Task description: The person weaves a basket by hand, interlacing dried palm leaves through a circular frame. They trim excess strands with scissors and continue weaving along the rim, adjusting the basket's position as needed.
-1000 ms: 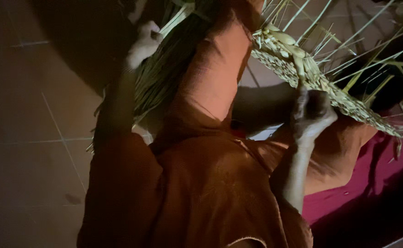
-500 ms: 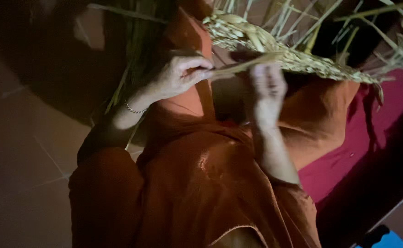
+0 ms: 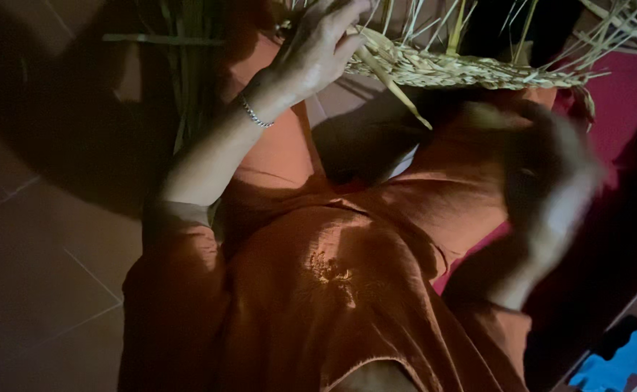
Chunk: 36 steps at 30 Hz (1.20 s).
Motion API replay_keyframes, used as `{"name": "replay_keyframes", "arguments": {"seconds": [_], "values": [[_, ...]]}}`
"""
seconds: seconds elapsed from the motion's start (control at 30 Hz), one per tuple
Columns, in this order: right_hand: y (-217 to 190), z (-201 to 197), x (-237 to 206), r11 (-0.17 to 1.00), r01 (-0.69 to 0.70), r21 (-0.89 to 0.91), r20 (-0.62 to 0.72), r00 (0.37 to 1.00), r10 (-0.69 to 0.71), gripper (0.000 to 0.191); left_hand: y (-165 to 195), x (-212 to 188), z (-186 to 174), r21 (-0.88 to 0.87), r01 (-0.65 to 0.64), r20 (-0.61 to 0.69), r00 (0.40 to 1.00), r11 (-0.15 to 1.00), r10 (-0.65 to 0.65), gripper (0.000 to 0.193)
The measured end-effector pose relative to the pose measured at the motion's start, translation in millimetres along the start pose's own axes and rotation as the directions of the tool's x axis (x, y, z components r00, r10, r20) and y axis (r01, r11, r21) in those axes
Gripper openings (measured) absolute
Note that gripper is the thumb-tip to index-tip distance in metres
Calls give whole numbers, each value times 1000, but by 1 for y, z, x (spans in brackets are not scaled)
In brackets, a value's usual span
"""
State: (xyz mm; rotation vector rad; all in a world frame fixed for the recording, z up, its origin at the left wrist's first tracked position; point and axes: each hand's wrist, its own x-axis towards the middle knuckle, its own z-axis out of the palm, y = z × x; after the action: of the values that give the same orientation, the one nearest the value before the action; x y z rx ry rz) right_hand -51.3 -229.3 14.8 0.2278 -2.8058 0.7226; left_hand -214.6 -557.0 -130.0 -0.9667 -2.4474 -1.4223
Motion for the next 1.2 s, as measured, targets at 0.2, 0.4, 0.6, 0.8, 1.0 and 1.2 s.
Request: {"name": "replay_keyframes", "arguments": {"seconds": [0.2, 0.4, 0.6, 0.8, 1.0, 1.2], "values": [[-49, 105, 60, 791, -429, 435, 181, 903, 390, 20, -19, -8, 16, 40, -70, 53, 996, 997, 68, 12], [-49, 162, 82, 983, 109, 150, -141, 986, -88, 19, -15, -36, 10, -13, -193, -40, 981, 981, 192, 12], [-33, 191, 94, 969, 242, -37, -132, 960, -245, 26, -4, -36, 4, 138, -233, -87, 965, 963, 246, 14], [-25, 212, 89, 961, 258, -101, -177, 946, -272, 32, -14, -32, 17, 147, -155, -83, 982, 977, 168, 15], [-25, 198, 75, 971, 236, 30, -161, 960, -229, 32, -44, -20, 41, -158, 59, -49, 996, 986, -68, 16], [-34, 184, 45, 949, 154, -275, -325, 914, -242, 29, -52, -9, 46, -139, 453, 80, 891, 880, -446, 30]]}}
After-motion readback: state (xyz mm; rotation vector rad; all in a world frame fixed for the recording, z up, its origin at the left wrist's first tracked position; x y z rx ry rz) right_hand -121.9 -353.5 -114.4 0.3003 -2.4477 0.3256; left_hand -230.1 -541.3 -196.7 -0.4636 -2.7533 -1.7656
